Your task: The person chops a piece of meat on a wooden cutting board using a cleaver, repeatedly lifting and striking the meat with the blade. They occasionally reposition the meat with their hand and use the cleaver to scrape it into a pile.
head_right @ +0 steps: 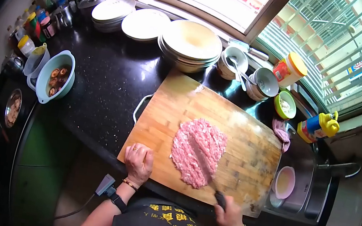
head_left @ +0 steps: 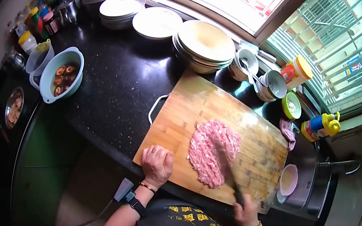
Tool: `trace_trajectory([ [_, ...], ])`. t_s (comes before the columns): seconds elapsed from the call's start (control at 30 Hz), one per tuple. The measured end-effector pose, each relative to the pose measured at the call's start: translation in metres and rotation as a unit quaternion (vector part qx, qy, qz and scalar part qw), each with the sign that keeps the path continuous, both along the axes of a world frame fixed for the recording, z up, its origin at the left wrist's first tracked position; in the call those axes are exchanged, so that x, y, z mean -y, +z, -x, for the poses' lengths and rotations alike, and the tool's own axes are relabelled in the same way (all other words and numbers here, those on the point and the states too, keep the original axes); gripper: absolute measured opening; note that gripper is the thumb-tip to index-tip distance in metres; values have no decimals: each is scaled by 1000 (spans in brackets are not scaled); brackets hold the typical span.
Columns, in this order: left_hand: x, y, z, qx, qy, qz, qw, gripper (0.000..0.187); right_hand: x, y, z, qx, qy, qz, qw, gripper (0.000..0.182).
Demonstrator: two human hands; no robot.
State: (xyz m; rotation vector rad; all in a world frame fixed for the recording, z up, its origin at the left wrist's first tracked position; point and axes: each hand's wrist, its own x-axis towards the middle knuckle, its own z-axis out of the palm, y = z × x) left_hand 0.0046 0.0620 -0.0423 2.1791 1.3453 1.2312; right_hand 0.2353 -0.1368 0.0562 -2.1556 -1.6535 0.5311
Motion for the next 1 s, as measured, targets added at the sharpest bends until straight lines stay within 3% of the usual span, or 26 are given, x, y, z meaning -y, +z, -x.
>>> trace_trajectory([
  [0.03,0,1,-1,1,4,-1,1000,12,-2,-8,-3,65,24,106,992,26],
  [0.07,0,1,-1,4,4,-3,1000,12,1,-10,-8,65,28,105,992,26],
  [0.17,0,-1,1,2,7,-3,1000,13,-16,38,-2,-65,-43,30,996,23],
  [0.3,0,1,0,3,1,-9,1000,13,-24,38,-8,-156,-36,-200,967,39],
  [0.33,-1,2,0,3,1,-11,1000,13,-17,14,-17,-147,-39,-191,970,34],
  [0.4,0,3,-1,1,9,-4,1000,12,-26,-9,-28,103,26,36,994,27],
  [0.47,-1,1,-1,1,15,-6,1000,12,-31,-8,-31,71,19,63,995,21],
  [0.53,2,0,0,1,12,-3,1000,12,-45,36,-26,-43,-8,56,997,21],
  [0.67,1,3,-2,7,6,0,1000,13,-53,63,-19,-182,-39,-136,973,34],
  [0.7,0,3,-1,4,5,-1,1000,14,-49,42,-20,-218,-48,-193,955,38],
  [0.73,-1,2,0,5,5,-2,1000,14,-45,15,-20,-198,-60,-212,955,34],
  [0.77,0,0,-1,3,10,1,1000,13,-45,-13,-30,-56,-25,-89,994,30],
  [0.8,0,0,-1,0,14,4,1000,13,-52,-18,-30,89,10,37,995,27],
  [0.87,-2,2,-1,4,7,-3,1000,12,-51,-13,-28,101,-11,58,993,21],
  [0.93,0,1,0,0,6,4,1000,12,-57,27,-22,-169,-107,104,974,18],
  [1.0,0,2,0,4,-4,6,1000,12,-59,56,-6,-131,-123,-28,983,18],
])
